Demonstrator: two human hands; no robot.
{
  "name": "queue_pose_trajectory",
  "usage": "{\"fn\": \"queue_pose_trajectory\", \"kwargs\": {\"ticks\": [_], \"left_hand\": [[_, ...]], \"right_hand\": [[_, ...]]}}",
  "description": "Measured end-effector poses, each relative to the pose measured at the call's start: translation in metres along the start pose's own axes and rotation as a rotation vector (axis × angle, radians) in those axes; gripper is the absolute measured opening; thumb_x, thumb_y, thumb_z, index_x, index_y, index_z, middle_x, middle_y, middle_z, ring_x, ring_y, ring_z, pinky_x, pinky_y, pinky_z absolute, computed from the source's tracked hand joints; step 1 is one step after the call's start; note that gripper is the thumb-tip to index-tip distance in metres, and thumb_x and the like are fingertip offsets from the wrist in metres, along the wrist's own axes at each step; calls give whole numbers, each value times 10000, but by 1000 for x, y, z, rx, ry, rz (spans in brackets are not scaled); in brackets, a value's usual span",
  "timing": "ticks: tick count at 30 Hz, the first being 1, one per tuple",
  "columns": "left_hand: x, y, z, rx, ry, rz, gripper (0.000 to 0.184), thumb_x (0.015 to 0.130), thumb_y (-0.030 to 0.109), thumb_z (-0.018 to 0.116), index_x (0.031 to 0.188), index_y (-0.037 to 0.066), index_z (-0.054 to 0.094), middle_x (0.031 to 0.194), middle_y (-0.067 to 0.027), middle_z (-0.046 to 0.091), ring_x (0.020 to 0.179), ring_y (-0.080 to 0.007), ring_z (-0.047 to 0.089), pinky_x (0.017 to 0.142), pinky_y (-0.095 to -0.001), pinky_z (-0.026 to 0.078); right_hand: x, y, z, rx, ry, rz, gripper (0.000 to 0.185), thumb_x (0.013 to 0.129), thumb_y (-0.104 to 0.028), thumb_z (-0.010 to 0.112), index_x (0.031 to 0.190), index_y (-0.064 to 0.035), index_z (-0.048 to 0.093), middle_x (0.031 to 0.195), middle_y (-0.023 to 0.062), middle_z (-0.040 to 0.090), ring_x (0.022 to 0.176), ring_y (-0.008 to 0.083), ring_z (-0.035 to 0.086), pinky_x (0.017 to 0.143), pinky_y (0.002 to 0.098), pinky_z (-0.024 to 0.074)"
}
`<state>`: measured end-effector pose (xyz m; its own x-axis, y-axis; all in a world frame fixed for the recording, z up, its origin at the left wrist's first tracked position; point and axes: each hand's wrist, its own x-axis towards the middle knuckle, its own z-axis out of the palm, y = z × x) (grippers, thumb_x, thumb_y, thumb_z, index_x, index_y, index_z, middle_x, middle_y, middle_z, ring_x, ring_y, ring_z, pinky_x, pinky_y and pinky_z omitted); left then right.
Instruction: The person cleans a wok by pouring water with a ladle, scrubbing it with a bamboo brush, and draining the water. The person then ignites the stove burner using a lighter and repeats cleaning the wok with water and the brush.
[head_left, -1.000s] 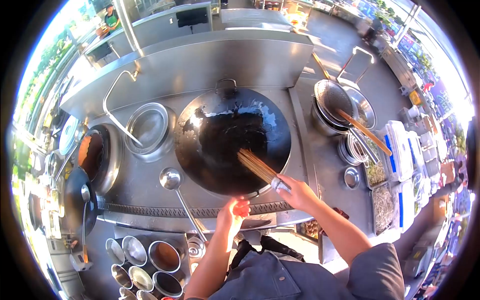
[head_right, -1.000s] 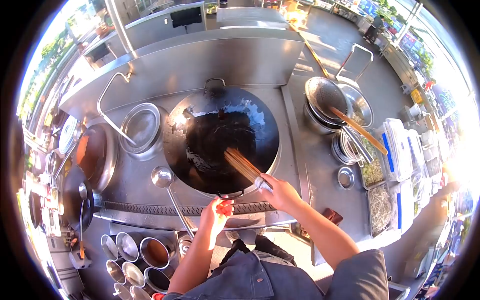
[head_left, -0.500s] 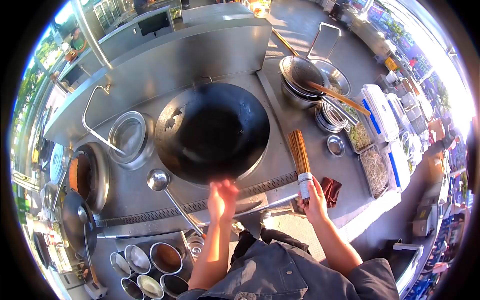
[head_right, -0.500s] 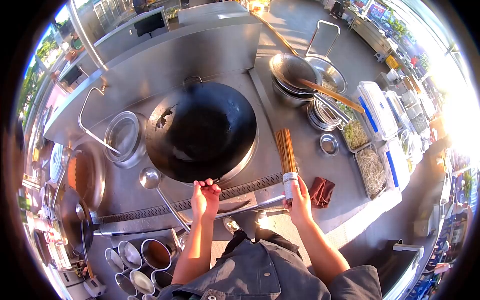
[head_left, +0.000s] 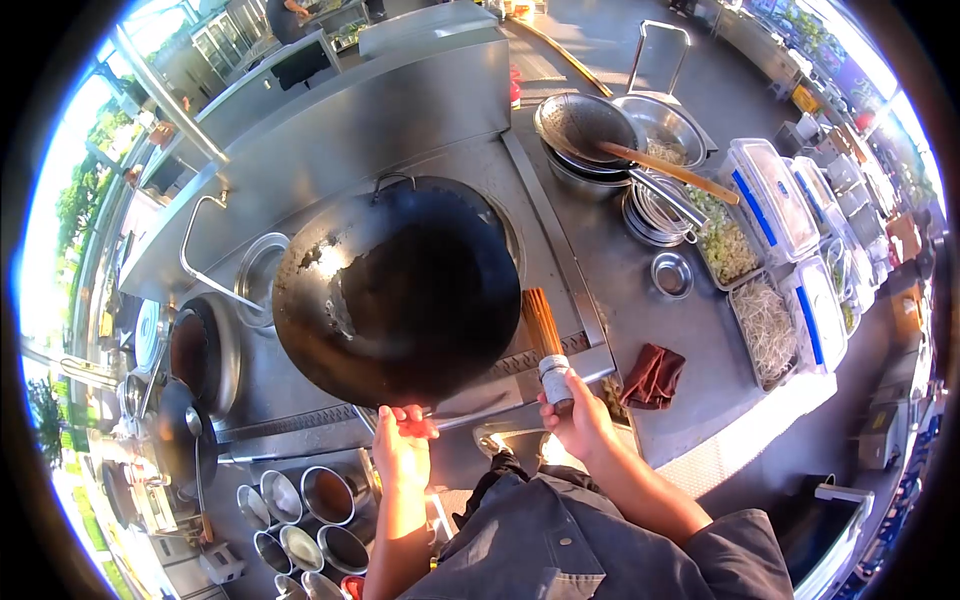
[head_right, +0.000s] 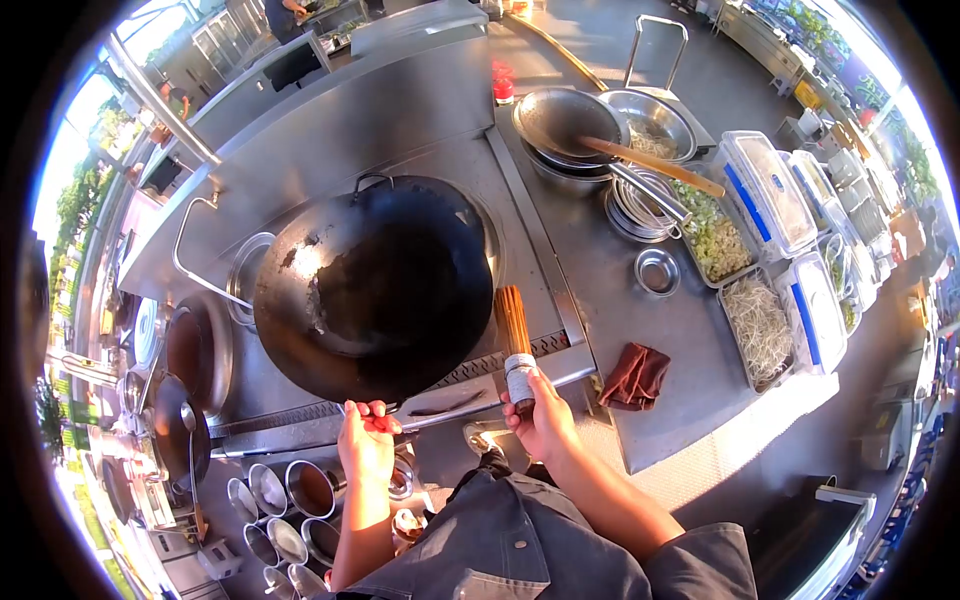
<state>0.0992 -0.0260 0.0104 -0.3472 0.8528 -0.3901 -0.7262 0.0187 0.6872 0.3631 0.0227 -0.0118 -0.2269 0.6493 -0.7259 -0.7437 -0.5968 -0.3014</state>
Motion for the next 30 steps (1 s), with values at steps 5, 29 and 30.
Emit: {"fn": "queue_pose_trajectory", "kwargs": {"ticks": [5,29,30], "left_hand": [[-36,16,8,136,-8,56,305,1017,322,466,881,62,551,799,-122,591,588,-237,575,578,-362,495],[-90,-5,61,770,87,132,375,1039,319,367,856,20,501,769,-133,597,514,-180,565,525,-296,488],[-91,-6,65,803,100,135,380,1040,312,360,851,17,505,768,-133,601,505,-175,568,523,-291,489]], "right_hand": [[-9,2,-8,54,-21,146,330,988,-342,503,1229,-118,476,897,150,579,674,192,534,535,265,434],[14,13,-57,316,-155,430,324,984,-295,482,1122,-6,439,900,158,515,689,188,509,536,248,421],[15,14,-58,319,-156,427,324,984,-295,482,1122,-6,439,900,158,515,689,188,509,536,248,421]]}}
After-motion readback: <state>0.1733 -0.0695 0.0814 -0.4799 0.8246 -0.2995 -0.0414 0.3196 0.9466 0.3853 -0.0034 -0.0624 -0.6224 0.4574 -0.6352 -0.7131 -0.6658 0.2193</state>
